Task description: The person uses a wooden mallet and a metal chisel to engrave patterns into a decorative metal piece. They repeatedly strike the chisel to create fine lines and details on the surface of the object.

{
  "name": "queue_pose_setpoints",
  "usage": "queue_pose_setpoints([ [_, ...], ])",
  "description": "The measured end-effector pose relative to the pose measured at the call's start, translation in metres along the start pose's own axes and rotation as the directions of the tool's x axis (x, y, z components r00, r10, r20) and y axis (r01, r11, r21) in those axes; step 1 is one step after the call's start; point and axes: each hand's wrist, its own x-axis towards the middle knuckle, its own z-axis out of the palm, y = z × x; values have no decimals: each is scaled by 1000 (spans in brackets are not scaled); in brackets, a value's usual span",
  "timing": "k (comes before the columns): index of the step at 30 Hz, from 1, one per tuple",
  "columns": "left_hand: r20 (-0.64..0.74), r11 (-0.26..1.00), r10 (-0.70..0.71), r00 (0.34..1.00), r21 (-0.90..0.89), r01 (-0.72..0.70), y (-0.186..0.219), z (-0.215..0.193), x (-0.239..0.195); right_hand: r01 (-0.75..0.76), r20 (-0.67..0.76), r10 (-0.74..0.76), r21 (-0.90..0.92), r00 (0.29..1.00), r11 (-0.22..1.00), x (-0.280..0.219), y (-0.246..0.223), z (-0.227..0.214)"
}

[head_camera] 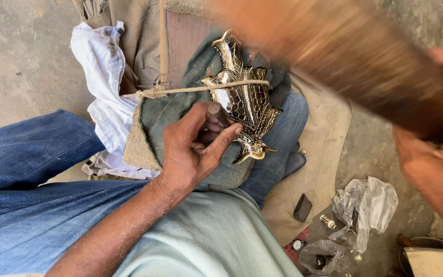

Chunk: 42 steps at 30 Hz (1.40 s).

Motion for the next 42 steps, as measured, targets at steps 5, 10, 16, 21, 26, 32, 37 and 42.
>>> queue_pose_setpoints([
  [5,-73,995,96,993,25,-94,3,5,-3,193,-52,-219,-306,974,932,-38,-76,-36],
  [10,-103,994,85,991,78,-77,3,7,0,233,-51,-258,-287,965,929,-32,-93,-48],
  [16,-87,979,194,977,73,-188,2,6,-3,262,-4,-290,-419,957,869,-39,-86,-44],
  [21,-80,972,200,977,144,-187,-3,6,-3,233,-37,-256,-303,966,924,-42,-81,-45],
  [26,-105,964,250,963,123,-237,-5,9,-2,236,-97,-263,-228,960,944,-23,-73,-42],
  [32,-103,941,317,943,156,-299,-2,7,1,194,6,-213,-442,977,876,-38,-57,-34],
  [37,-59,974,228,972,24,-227,4,-4,4,112,-139,-125,-99,982,989,-25,-18,-17],
  [42,79,989,102,992,99,-110,14,-8,15,244,-254,-267,-120,929,962,-34,4,-6],
])
